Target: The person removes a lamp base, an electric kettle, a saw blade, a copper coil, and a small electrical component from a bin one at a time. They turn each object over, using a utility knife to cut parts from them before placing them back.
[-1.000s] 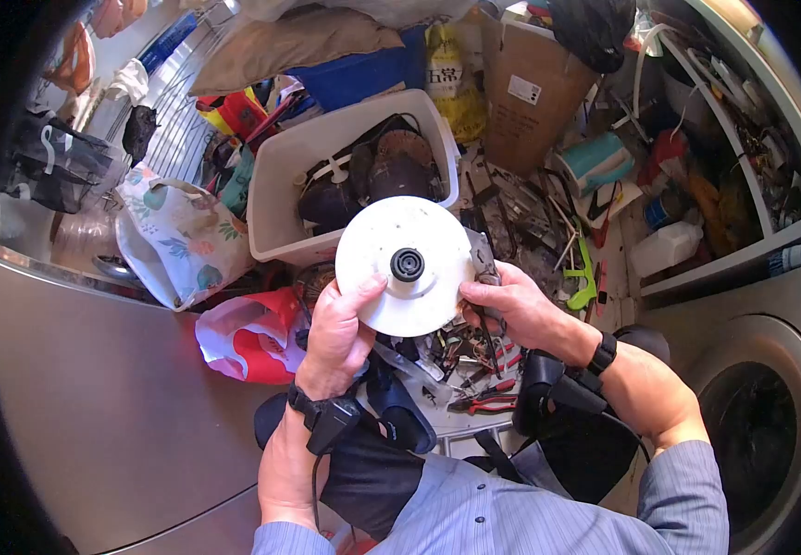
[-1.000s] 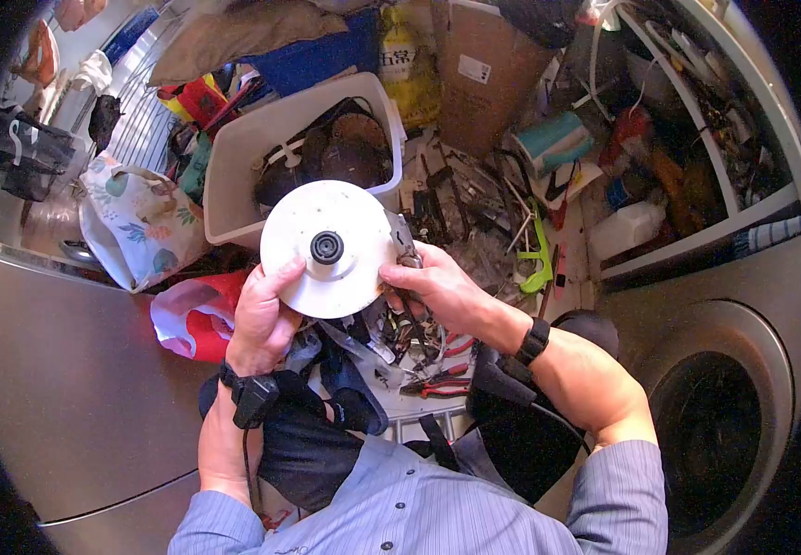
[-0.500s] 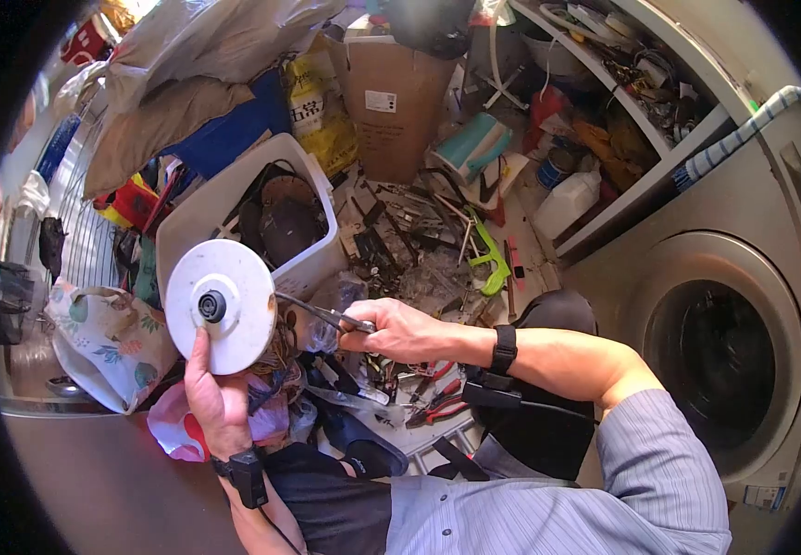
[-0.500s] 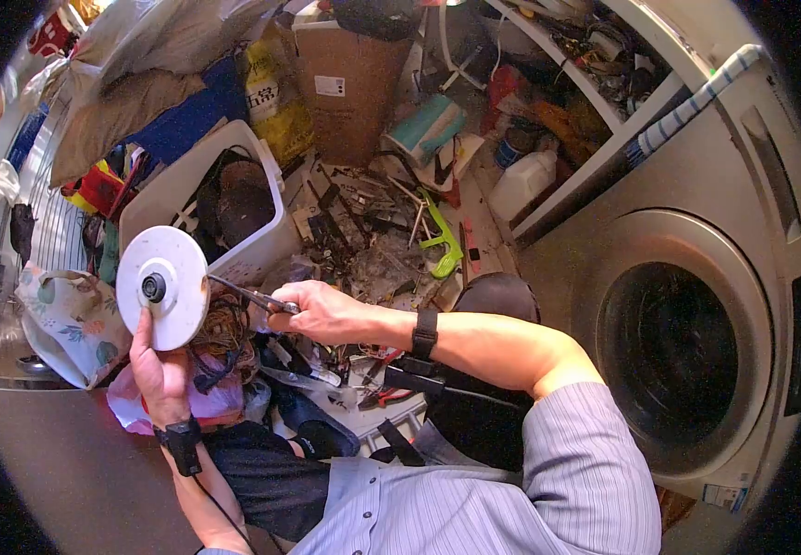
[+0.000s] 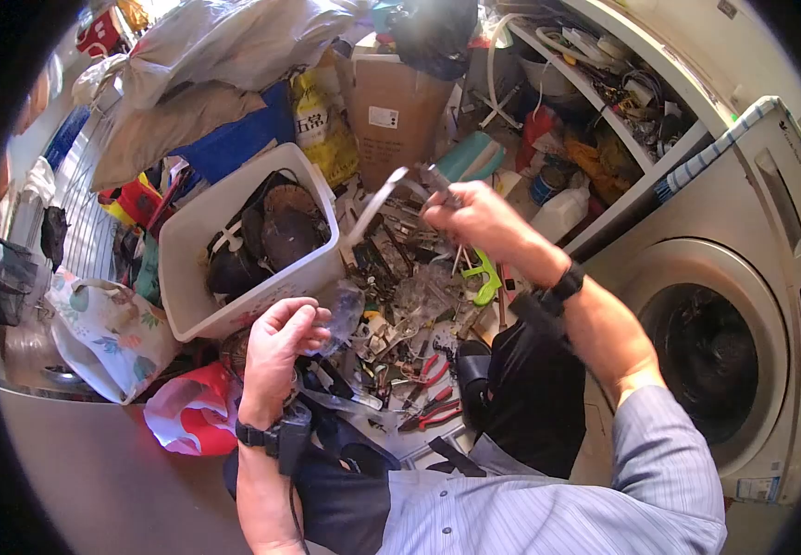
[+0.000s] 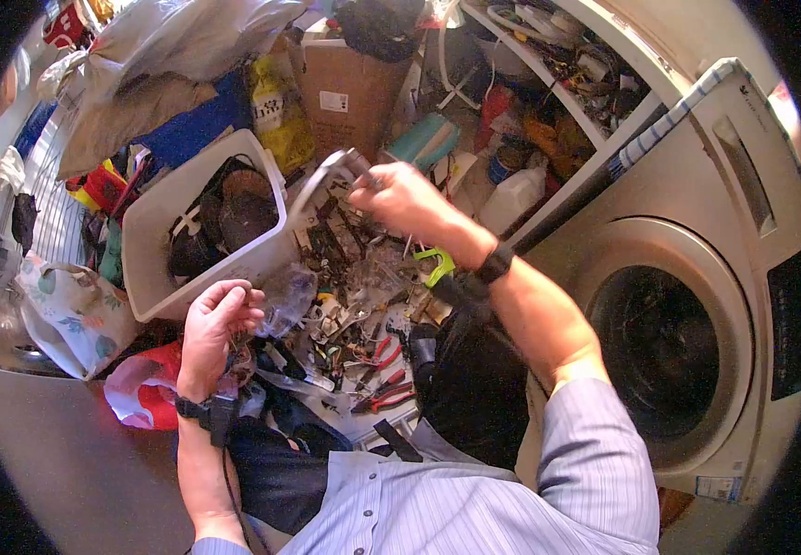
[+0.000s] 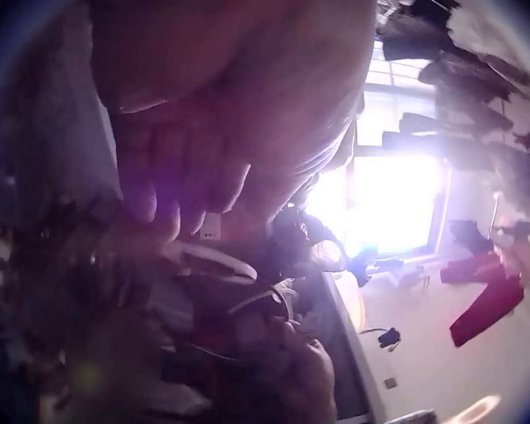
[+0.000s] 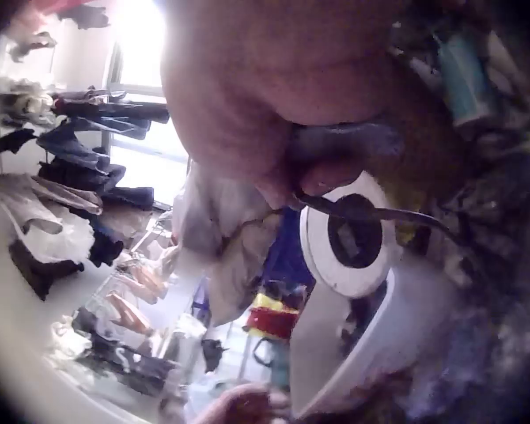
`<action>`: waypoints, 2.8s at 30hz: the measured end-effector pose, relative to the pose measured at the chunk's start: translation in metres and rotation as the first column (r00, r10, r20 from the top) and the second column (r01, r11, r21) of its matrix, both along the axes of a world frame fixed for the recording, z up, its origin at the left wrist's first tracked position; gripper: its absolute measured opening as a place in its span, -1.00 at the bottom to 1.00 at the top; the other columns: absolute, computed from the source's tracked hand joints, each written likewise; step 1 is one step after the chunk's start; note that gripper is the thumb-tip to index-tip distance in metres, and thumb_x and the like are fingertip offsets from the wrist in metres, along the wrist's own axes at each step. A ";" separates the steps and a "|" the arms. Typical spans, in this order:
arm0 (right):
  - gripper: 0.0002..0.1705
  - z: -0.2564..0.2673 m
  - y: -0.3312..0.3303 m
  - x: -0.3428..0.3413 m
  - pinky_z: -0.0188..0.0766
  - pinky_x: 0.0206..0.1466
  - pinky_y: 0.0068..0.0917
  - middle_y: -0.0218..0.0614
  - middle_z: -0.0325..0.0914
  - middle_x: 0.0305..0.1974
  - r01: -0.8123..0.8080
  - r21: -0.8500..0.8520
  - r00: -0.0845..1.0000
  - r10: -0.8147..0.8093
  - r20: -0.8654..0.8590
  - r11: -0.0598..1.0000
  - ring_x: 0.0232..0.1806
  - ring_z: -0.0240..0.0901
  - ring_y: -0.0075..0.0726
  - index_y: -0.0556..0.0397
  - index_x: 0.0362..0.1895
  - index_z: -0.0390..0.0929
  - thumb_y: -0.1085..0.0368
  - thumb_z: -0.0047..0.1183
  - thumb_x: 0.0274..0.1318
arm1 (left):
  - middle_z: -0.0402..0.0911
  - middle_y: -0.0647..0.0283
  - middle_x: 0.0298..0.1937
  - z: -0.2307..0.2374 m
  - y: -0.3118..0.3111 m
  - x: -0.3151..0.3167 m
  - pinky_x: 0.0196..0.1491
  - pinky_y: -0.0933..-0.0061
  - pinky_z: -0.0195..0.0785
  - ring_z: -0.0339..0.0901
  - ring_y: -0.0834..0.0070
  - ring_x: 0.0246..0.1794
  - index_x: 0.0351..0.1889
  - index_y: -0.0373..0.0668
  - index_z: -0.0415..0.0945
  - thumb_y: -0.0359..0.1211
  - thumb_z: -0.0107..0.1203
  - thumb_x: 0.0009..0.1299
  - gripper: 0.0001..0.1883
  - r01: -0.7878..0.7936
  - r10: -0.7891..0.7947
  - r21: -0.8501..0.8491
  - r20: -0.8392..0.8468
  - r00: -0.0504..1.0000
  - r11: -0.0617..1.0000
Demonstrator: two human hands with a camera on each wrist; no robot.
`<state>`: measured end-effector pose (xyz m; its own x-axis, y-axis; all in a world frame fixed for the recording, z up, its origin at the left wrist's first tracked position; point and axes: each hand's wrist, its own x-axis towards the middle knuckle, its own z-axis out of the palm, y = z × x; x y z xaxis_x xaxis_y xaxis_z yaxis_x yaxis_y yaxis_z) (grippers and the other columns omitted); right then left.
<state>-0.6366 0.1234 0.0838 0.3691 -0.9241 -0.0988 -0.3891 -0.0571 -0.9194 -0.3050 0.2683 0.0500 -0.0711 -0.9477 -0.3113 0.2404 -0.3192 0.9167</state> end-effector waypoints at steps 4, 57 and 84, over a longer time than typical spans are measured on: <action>-0.83 -0.005 -0.062 -0.054 0.27 -0.41 -0.53 -0.58 0.48 -0.47 0.141 -0.055 0.974 -0.148 -0.172 0.988 -0.47 0.31 -0.68 0.09 -0.21 0.67 0.25 0.23 0.30 | 0.76 0.21 -0.07 0.003 -0.006 0.000 -0.15 0.55 0.51 0.69 0.57 -0.23 0.07 -0.24 0.62 -0.29 0.21 0.55 -0.74 -0.047 0.055 -0.063 0.140 0.989 0.997; -0.74 -0.208 -0.214 0.458 0.59 -0.07 -0.10 0.02 0.70 -0.24 -0.816 -0.241 0.504 0.442 -0.742 0.526 -0.10 0.68 0.06 0.16 -0.14 0.70 0.28 0.16 0.14 | 0.70 0.06 -0.13 -0.038 -0.005 0.150 -0.16 0.33 0.60 0.71 0.30 -0.27 0.09 -0.22 0.46 -0.36 0.05 0.60 -0.81 -0.722 0.731 0.186 -0.352 0.585 0.667; -0.68 -0.340 -0.112 0.644 0.20 0.33 0.00 -0.53 0.66 0.09 -0.974 -0.012 0.007 0.025 -1.000 -0.228 0.32 0.36 -0.23 -0.30 0.06 0.77 0.08 0.08 0.31 | 0.68 -0.02 -0.15 -0.043 0.049 0.166 -0.13 0.29 0.49 0.65 0.28 -0.25 0.16 -0.24 0.41 -0.39 0.10 0.56 -0.72 -0.627 0.748 0.408 -0.349 0.564 0.664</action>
